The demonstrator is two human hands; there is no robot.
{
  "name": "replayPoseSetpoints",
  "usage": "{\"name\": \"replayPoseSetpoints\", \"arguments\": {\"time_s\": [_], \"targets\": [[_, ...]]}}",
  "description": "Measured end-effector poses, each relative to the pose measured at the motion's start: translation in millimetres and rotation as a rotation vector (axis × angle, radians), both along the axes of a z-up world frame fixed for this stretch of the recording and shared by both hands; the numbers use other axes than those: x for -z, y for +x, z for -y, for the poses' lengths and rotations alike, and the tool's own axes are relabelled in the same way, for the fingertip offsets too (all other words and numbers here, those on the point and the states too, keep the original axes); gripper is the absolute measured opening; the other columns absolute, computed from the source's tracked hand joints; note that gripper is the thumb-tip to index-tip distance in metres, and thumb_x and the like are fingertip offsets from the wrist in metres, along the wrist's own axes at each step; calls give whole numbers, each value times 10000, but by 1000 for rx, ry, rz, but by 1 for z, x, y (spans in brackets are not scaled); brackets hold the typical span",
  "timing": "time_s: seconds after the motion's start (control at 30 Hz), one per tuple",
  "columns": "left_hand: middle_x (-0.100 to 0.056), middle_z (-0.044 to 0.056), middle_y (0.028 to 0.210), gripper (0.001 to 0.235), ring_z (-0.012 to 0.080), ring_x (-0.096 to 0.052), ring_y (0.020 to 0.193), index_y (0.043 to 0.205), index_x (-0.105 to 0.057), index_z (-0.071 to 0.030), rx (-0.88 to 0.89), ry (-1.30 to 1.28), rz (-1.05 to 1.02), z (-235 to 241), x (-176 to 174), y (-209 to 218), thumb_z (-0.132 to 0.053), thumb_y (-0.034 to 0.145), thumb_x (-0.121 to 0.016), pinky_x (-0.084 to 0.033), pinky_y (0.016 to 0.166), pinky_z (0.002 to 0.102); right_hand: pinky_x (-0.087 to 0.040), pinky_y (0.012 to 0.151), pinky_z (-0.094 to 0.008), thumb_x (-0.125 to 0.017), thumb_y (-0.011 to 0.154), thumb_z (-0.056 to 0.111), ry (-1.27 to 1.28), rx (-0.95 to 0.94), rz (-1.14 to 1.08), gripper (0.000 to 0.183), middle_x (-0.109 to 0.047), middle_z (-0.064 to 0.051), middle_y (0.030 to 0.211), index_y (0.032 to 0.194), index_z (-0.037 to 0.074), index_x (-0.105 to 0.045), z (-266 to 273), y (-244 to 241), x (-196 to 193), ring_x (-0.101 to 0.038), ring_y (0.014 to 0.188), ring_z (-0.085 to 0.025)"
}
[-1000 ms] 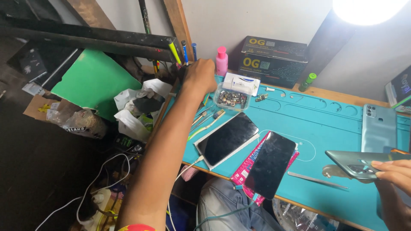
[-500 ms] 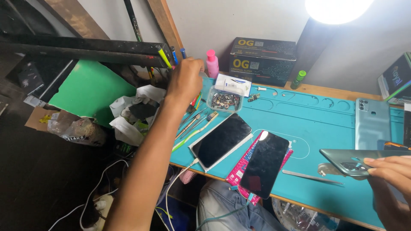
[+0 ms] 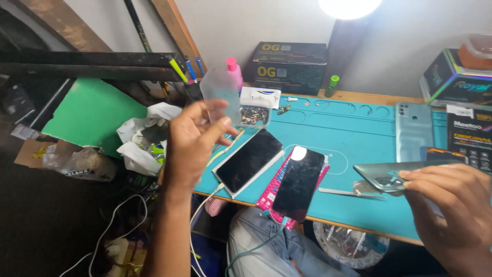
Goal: The person removes a protective film from the back of a smartphone, cleans the camera area with a liquid from a pink bottle, and then handles small black rubber gaskets. The person works on a cluttered workbench with various tools and phone parts.
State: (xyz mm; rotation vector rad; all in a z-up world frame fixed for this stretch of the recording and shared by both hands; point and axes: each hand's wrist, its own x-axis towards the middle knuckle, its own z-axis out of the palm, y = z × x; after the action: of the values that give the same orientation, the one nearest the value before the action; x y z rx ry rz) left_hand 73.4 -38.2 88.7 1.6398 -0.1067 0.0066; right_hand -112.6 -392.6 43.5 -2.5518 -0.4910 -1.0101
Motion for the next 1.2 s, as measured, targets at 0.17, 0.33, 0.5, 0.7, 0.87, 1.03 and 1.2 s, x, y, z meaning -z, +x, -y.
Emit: {"name": "replayPoseSetpoints", "arguments": {"time_s": [0.17, 0.33, 0.5, 0.7, 0.87, 1.03, 1.2], "targets": [[-772, 183, 877, 172, 294, -805, 787, 1082, -794, 52, 160, -404, -312, 68, 19, -68, -36, 958, -713, -662, 600, 331, -511, 1041, -505, -677, 1081, -18, 38, 21, 84, 20, -785, -153, 1083, 1070, -5, -687, -3, -6, 6, -740, 1024, -335], [-717, 151, 840, 235, 220, -712, 775, 1107, -834, 80, 307, -460, -387, 124, 9, -116, -73, 961, -733, -625, 593, 325, -498, 1010, -503, -652, 1069, 26, 38, 21, 69, 36, -768, -149, 1113, 1091, 11, -677, 3, -19, 5, -736, 1016, -323], [-804, 41, 912, 155, 99, -747, 785, 1051, -806, -74, 147, -4, 241, 161, -2, -156, -24, 905, -806, -634, 723, 222, -490, 991, -476, -645, 1070, 94, 3, 17, 63, 56, -780, -96, 1132, 1086, 58, -683, 7, -29, 4, -737, 1017, -287], [-743, 110, 911, 95, 213, -723, 769, 1048, -759, 7, 197, 168, 678, 178, -10, -166, 53, 969, -730, -627, 725, 308, -486, 1007, -469, -637, 1069, 84, 13, 23, 92, 65, -769, -83, 1087, 1049, 65, -696, 15, -35, 5, -732, 976, -270], [-737, 103, 903, 85, 204, -705, 739, 1029, -753, 3, 210, 156, 680, 183, -15, -169, 58, 968, -733, -617, 709, 296, -501, 969, -462, -627, 1068, 76, 52, 24, 105, 72, -776, -104, 1063, 1033, 48, -684, 14, -36, -1, -745, 957, -284], [-705, 85, 886, 98, 207, -673, 732, 1034, -756, -16, 241, 194, 704, 179, -18, -167, 58, 972, -739, -590, 713, 310, -501, 970, -478, -673, 1057, 66, 46, 30, 115, 15, -781, -103, 1112, 1053, 52, -678, 14, -37, 1, -748, 984, -289], [-709, 70, 889, 108, 203, -698, 751, 1015, -768, -55, 255, 271, 761, 171, -29, -165, 42, 979, -738, -482, 691, 338, -494, 992, -490, -461, 1126, 150, 73, 60, 73, 272, -772, -105, 1111, 1034, 54, -699, 14, -39, 1, -733, 1018, -299]]}}
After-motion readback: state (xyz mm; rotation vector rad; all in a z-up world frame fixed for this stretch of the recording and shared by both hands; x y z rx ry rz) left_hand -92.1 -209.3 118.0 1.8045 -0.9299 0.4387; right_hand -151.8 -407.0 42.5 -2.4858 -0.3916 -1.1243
